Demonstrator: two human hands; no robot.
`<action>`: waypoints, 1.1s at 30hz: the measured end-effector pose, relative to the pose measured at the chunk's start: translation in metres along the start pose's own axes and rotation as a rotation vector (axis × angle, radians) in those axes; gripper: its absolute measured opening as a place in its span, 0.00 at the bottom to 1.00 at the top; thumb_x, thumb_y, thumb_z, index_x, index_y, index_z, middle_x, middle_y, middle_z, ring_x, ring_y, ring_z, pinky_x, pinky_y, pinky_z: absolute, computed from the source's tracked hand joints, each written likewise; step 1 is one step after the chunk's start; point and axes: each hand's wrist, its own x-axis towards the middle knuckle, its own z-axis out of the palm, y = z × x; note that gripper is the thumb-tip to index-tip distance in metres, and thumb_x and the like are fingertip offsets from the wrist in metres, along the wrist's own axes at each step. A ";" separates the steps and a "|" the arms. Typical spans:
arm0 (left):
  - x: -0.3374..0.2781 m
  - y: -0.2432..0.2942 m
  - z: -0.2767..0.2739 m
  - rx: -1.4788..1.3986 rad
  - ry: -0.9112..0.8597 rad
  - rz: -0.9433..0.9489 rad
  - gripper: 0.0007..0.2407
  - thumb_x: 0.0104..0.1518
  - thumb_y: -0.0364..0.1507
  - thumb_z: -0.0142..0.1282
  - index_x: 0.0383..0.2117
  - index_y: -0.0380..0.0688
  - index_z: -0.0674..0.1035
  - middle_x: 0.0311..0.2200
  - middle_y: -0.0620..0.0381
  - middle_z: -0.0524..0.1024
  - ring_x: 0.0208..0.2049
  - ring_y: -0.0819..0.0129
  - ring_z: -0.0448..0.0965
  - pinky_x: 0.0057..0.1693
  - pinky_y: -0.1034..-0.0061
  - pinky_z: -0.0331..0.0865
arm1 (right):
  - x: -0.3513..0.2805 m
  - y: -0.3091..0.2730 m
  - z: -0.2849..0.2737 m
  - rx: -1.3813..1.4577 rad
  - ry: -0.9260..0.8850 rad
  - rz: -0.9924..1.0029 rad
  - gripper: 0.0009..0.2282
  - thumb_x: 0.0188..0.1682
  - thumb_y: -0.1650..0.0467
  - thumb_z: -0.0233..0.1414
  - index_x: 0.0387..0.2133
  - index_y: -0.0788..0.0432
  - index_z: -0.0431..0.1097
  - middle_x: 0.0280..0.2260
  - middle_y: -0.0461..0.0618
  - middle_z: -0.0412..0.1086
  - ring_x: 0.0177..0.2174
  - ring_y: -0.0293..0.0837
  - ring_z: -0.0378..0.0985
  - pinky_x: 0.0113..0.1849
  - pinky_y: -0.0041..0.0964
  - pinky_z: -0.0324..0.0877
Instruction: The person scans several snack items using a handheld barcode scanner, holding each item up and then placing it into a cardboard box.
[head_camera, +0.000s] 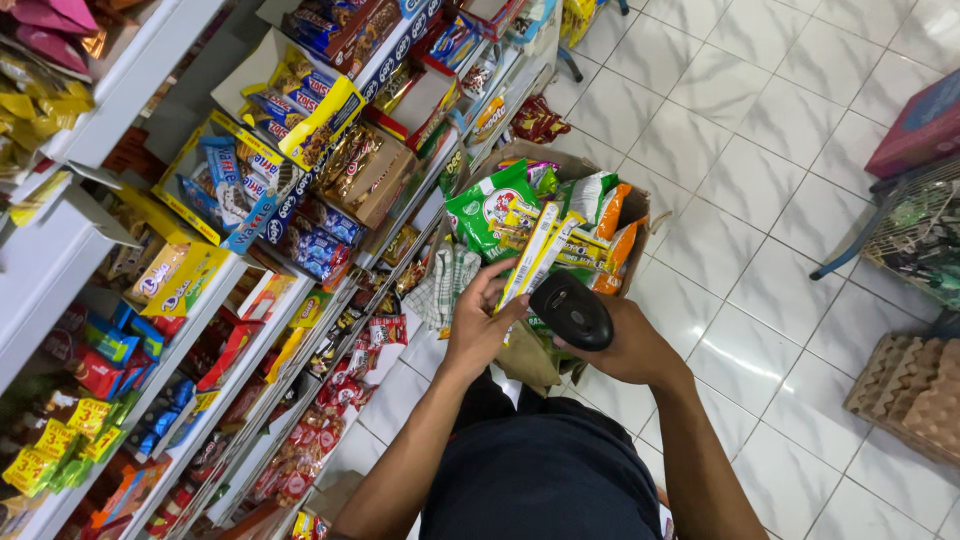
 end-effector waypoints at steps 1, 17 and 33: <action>-0.001 0.000 -0.001 0.014 -0.002 -0.005 0.22 0.58 0.16 0.58 0.61 0.39 0.70 0.44 0.52 0.81 0.41 0.73 0.80 0.46 0.78 0.78 | 0.001 -0.002 0.001 -0.005 -0.006 0.013 0.17 0.40 0.68 0.66 0.39 0.62 0.72 0.30 0.51 0.78 0.28 0.44 0.79 0.34 0.38 0.74; 0.001 -0.006 -0.012 -0.217 0.058 -0.074 0.22 0.59 0.18 0.56 0.61 0.41 0.69 0.48 0.51 0.79 0.45 0.67 0.81 0.50 0.74 0.77 | 0.018 0.028 0.030 0.149 0.257 0.115 0.14 0.43 0.72 0.65 0.41 0.63 0.74 0.34 0.47 0.78 0.35 0.38 0.78 0.40 0.35 0.74; 0.035 0.067 -0.062 -0.423 0.356 0.241 0.16 0.63 0.22 0.55 0.57 0.38 0.71 0.49 0.52 0.79 0.45 0.74 0.78 0.47 0.79 0.74 | 0.126 -0.034 0.110 0.389 0.335 0.015 0.12 0.42 0.74 0.65 0.38 0.63 0.74 0.33 0.46 0.77 0.32 0.36 0.78 0.37 0.31 0.75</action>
